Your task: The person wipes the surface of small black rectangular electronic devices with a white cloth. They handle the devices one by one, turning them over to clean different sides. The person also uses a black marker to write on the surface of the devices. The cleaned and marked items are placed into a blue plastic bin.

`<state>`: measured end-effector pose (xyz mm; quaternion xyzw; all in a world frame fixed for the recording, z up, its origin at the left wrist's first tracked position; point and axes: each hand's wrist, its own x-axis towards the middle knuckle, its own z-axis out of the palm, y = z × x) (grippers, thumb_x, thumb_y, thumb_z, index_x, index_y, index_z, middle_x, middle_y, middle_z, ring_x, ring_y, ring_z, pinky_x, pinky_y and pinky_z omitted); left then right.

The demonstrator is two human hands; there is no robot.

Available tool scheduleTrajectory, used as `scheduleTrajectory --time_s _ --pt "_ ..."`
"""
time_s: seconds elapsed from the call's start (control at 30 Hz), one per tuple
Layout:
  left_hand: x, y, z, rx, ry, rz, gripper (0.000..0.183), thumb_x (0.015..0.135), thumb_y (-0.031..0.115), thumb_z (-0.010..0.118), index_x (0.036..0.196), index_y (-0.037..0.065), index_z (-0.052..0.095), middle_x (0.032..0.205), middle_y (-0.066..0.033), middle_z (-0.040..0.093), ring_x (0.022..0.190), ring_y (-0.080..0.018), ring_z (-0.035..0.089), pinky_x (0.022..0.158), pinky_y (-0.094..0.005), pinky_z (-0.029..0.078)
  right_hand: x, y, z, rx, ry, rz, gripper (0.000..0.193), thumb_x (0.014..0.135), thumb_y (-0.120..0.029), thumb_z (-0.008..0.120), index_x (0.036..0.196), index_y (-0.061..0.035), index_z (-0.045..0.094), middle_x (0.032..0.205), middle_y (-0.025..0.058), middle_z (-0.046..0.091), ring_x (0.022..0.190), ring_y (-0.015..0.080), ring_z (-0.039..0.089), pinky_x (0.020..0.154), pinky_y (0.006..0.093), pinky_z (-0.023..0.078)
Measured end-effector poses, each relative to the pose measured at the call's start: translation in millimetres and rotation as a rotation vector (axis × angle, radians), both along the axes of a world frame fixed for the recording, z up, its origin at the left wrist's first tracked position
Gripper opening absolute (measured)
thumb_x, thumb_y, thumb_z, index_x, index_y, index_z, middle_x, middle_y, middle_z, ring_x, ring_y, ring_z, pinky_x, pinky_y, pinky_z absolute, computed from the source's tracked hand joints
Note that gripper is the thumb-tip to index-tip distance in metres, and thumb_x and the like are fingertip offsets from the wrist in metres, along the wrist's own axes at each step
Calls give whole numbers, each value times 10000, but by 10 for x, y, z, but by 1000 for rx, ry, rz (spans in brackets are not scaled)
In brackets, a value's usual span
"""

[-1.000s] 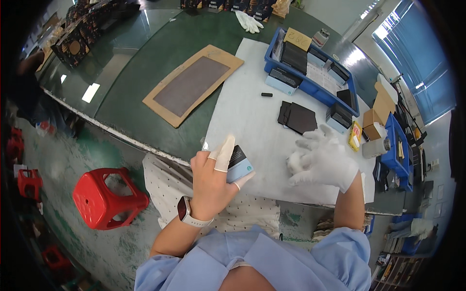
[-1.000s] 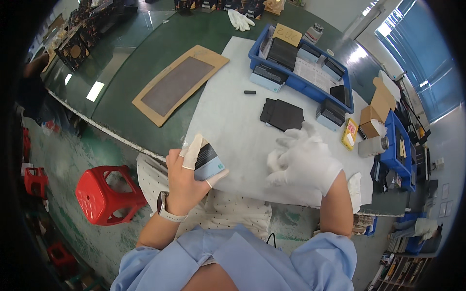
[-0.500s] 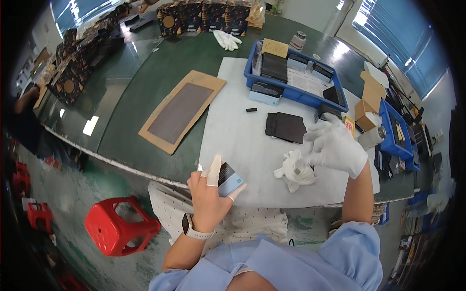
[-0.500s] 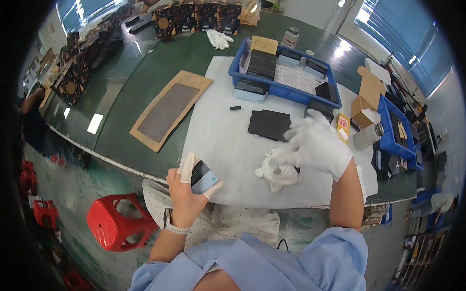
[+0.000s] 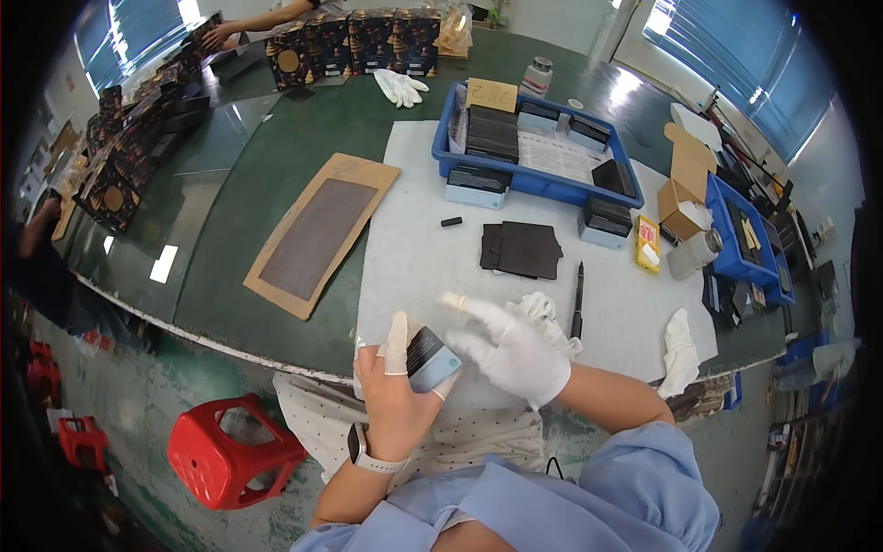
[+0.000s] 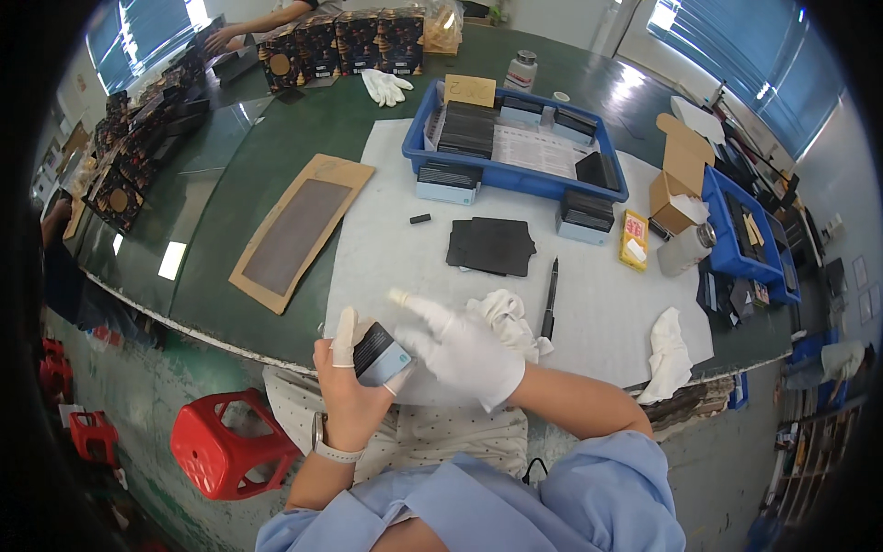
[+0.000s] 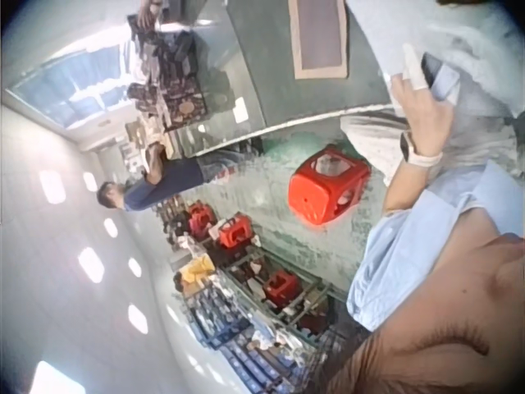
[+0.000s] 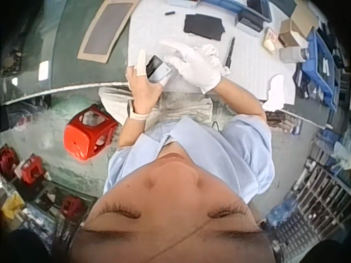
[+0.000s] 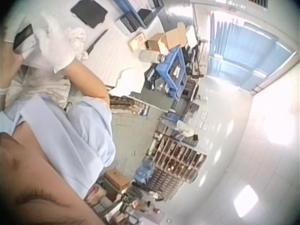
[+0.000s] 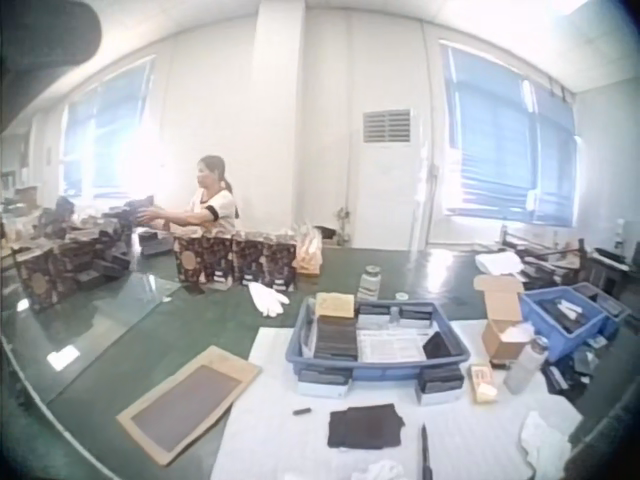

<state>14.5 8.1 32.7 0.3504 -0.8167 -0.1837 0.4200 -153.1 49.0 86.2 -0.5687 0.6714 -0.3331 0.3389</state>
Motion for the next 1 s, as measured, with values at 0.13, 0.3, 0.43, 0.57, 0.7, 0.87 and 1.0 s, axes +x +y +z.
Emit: scheduleTrajectory --time_s 0.13,0.3,0.43,0.57,0.7,0.87,1.0 --pt "-28 -16 -42 -11 13 -60 1021 571 181 887 1420 -11 354 1099 -112 614 900 -286 491 872 -447 376 -131 -119 102 58 -124 -41 506 887 -138 630 1367 -81 483 853 79 651 774 156 625 717 262 496" --pt "-93 -37 -116 -18 -40 -78 1095 584 262 888 1448 -17 276 1274 -162 510 1083 -338 437 978 -485 273 -144 -270 49 69 -290 155 496 884 -140 659 1351 -84 502 991 82 660 882 131 617 809 264 496" --pt "-142 -111 -206 -55 -51 17 1069 627 298 869 1445 -20 258 1457 -245 294 1192 -423 330 997 -503 274 -645 -621 12 -163 -376 -209 518 884 -99 658 1373 -91 486 849 26 627 713 67 582 646 225 500" --pt "-131 -194 -301 -12 -57 18 993 653 258 849 1430 -20 296 1433 -215 329 1217 -399 317 1030 -500 276 -1050 -979 -33 -202 165 -318 649 870 -61 627 1456 -104 348 716 99 628 615 163 585 639 294 497" --pt "-122 -206 -314 39 -18 16 912 669 207 826 1406 -20 339 1406 -192 367 1229 -382 318 1046 -481 281 -1236 -1089 -241 -250 277 -222 651 860 -88 643 1447 -111 362 745 138 647 642 252 619 647 343 507" --pt "-125 -208 -294 40 -20 7 878 681 188 814 1398 -20 352 1379 -186 400 1227 -377 327 1040 -466 297 -1325 -1170 -368 -192 745 -243 662 846 -194 690 1434 -145 390 782 133 671 705 260 655 676 352 516" --pt "-134 -220 -273 40 -18 -14 845 692 161 803 1391 -20 364 1363 -183 421 1217 -367 347 1033 -451 312 -1354 -1169 -425 -196 898 -335 659 835 -257 694 1417 -145 407 791 111 676 740 283 658 683 364 521"
